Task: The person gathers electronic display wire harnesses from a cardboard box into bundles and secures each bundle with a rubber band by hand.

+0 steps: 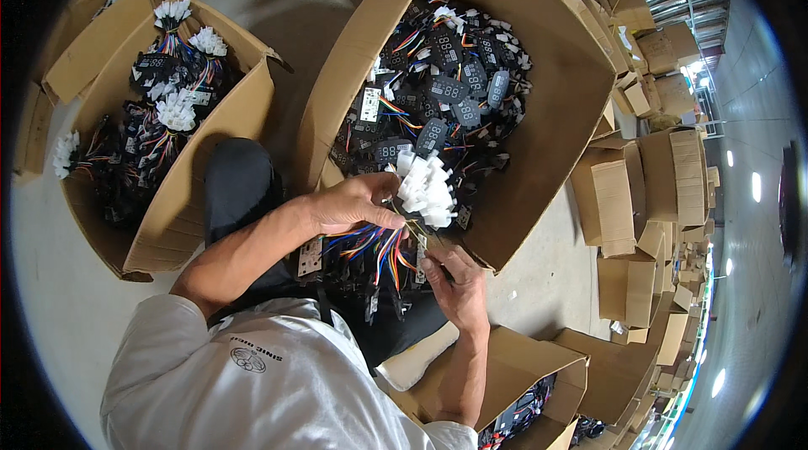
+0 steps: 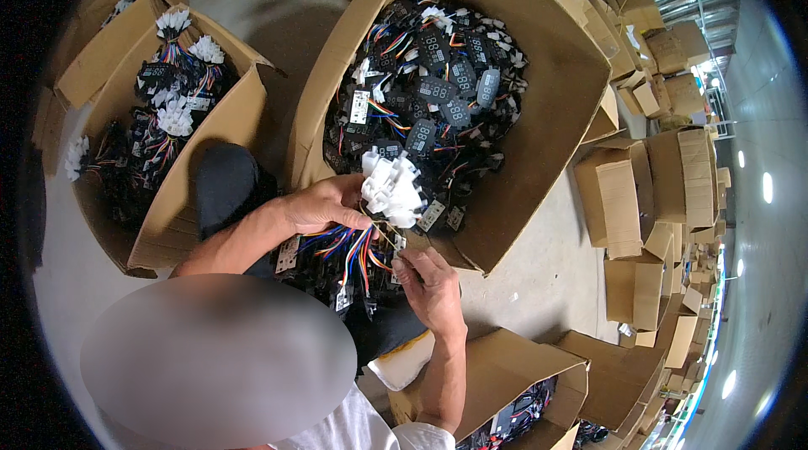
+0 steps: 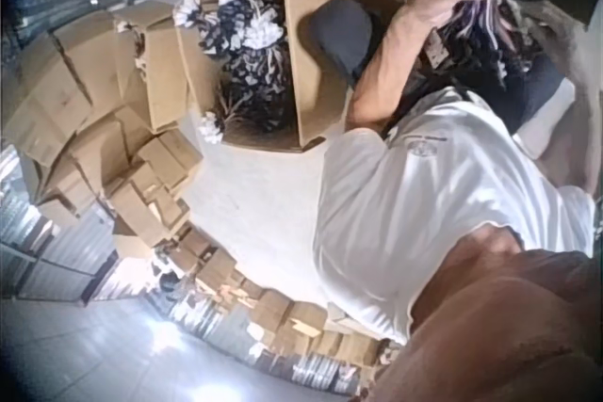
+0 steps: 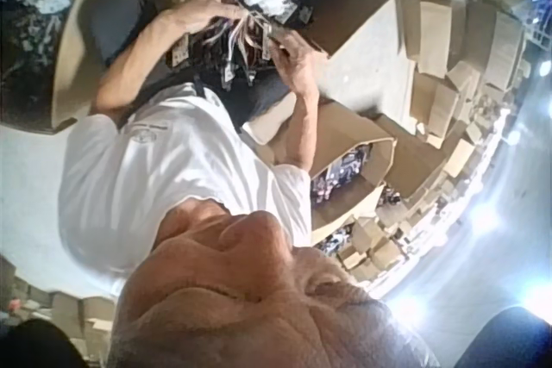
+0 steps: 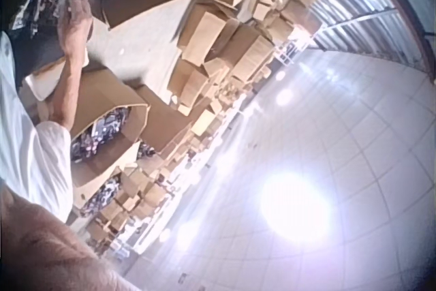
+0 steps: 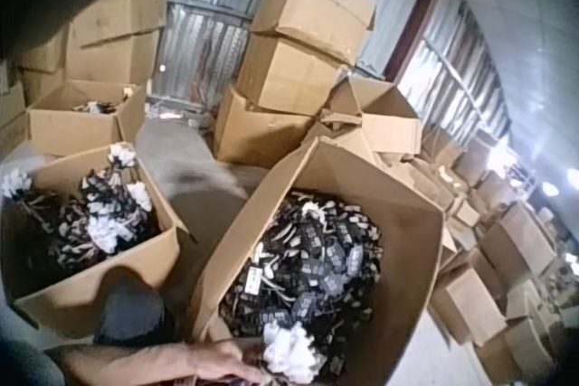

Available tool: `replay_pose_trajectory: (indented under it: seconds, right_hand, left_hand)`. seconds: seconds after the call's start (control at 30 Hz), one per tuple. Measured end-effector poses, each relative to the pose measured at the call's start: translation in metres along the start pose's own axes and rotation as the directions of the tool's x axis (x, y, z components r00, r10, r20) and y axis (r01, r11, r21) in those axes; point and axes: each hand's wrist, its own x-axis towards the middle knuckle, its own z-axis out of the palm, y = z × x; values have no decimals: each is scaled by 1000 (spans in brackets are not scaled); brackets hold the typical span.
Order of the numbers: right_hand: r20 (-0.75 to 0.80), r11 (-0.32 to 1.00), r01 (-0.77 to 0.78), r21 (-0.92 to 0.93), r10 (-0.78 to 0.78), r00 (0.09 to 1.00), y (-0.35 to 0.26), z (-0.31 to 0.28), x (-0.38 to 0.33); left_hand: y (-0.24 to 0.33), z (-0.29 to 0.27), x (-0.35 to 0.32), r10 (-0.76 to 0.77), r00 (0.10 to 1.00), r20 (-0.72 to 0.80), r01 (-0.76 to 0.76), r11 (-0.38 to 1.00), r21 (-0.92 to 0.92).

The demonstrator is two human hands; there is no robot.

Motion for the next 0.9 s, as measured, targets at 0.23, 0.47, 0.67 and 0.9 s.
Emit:
replay_pose_trajectory:
  seconds: [0.23, 0.47, 0.67, 0.9]
  right_hand:
    - [26, 967, 241, 78, -244, 969, -27, 11, 3]
    - [64, 976, 168, 136, -178, 982, -88, 38, 31]
    - [92, 759, -223, 612, 212, 973, 53, -50, -1]
    - [-167, -145, 164, 976, -11, 986, 34, 3, -7]
  left_hand:
    - [0, 22, 10, 284, 958, -25, -231, 823, 519]
    - [16, 29, 11, 145, 983, -111, -97, 929, 356]
    - [29, 11, -15, 138, 972, -190, -98, 974, 206]
    - [5, 14, 9, 241, 959, -149, -235, 970, 55]
